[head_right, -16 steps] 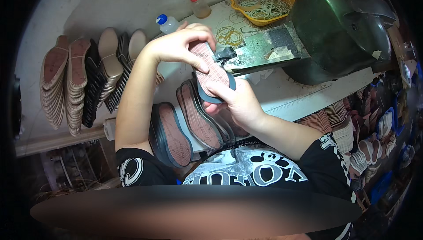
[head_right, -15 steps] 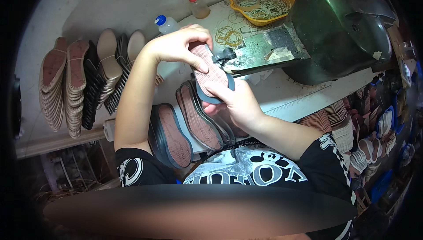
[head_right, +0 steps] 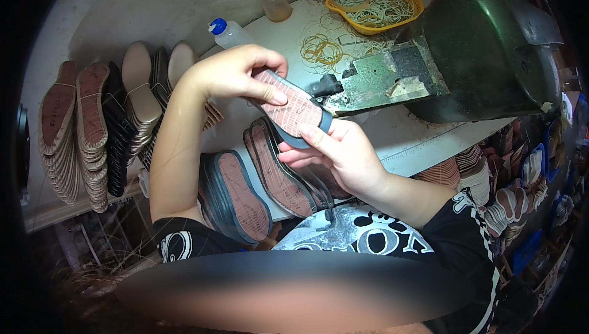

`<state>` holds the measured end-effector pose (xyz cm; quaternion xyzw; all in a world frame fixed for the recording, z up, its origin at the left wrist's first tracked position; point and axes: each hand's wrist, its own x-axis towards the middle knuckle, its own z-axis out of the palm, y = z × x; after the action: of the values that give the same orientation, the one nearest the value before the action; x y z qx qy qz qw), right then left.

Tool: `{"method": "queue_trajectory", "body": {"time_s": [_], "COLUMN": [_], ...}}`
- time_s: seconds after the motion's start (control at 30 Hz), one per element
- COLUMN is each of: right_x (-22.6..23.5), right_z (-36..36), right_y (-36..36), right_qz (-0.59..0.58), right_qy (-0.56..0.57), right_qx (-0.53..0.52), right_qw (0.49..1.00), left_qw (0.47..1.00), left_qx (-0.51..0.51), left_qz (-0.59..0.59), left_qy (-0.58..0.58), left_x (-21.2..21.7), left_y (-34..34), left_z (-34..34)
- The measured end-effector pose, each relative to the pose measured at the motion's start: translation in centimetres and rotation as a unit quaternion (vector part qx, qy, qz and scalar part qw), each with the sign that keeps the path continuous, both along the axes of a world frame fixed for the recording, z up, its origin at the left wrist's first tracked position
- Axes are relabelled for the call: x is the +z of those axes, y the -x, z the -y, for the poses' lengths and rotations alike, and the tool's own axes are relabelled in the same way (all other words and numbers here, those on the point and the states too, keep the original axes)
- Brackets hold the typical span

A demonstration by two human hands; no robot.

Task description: The recorder is inspecting and assembling shoe insole components, specifically working with several stacks of patterned soles.

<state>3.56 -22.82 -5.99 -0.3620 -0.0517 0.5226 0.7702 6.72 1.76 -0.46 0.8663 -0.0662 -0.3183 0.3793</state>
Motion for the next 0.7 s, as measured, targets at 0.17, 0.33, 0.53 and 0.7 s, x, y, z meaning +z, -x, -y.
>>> {"method": "queue_trajectory", "body": {"time_s": [0.17,0.33,0.53,0.7], "right_x": [0.3,0.9,1.7,1.1], "right_z": [0.4,0.6,0.4,0.4], "right_y": [-0.8,-1.6,-1.9,-1.8], "right_qz": [-0.013,-0.024,0.009,0.035], "right_qy": [0.011,0.037,0.076,0.077], "right_qx": [0.024,0.037,0.052,0.062], "right_qw": [1.000,0.998,0.996,0.994], "left_qw": [0.992,0.987,0.986,0.978], "left_qx": [-0.014,0.027,0.141,0.206], "left_qz": [0.086,0.127,0.069,0.012], "left_qy": [-0.089,-0.090,-0.062,-0.024], "left_x": [1.2,0.7,0.3,-1.4], "left_y": [3.2,5.9,7.7,8.5], "left_z": [0.8,2.0,3.9,4.4]}}
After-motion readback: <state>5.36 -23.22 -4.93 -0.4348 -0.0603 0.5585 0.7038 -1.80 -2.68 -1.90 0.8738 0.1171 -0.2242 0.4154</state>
